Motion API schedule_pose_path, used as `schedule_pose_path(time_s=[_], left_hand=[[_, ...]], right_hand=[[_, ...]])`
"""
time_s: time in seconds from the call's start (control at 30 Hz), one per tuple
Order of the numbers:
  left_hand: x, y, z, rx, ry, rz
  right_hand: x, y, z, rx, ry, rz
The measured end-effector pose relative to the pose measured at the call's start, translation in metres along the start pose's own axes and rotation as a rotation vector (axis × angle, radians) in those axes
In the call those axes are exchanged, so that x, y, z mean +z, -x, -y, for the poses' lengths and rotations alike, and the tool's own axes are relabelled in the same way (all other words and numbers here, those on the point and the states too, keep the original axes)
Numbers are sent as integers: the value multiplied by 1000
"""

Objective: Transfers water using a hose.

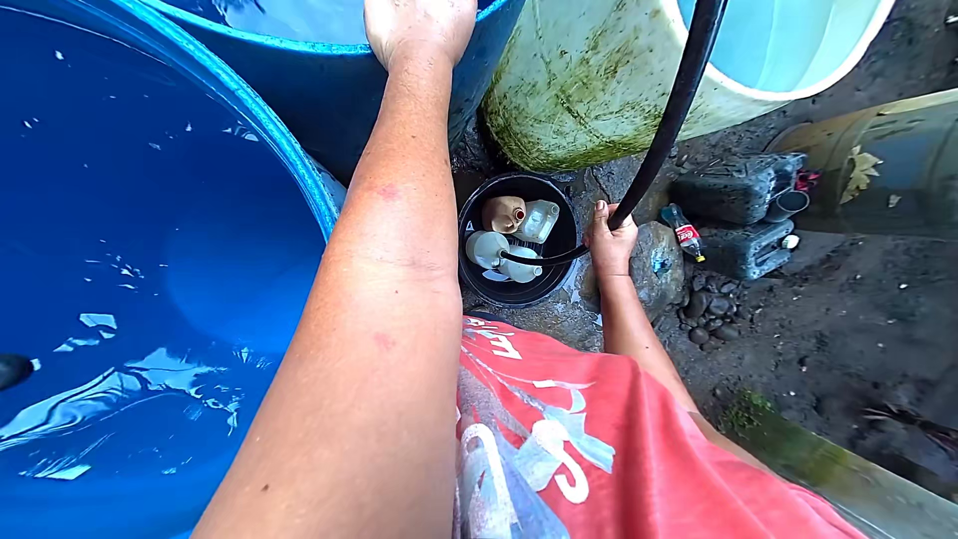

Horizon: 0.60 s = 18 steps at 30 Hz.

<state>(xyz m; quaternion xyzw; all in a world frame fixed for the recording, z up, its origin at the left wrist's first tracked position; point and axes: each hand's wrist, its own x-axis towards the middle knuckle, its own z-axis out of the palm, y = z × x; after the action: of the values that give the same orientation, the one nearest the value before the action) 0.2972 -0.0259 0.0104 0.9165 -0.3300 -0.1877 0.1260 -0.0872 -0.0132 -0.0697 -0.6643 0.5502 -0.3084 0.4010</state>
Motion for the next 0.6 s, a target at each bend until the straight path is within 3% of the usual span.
schedule_pose_path(time_s=[0.3, 0.6], left_hand=[[-1, -1, -1, -5, -24, -2], [-14, 18, 5, -10, 61, 37]], right_hand=[[-1, -1, 2, 0, 0, 14], [0, 2, 5, 97, 212, 45]])
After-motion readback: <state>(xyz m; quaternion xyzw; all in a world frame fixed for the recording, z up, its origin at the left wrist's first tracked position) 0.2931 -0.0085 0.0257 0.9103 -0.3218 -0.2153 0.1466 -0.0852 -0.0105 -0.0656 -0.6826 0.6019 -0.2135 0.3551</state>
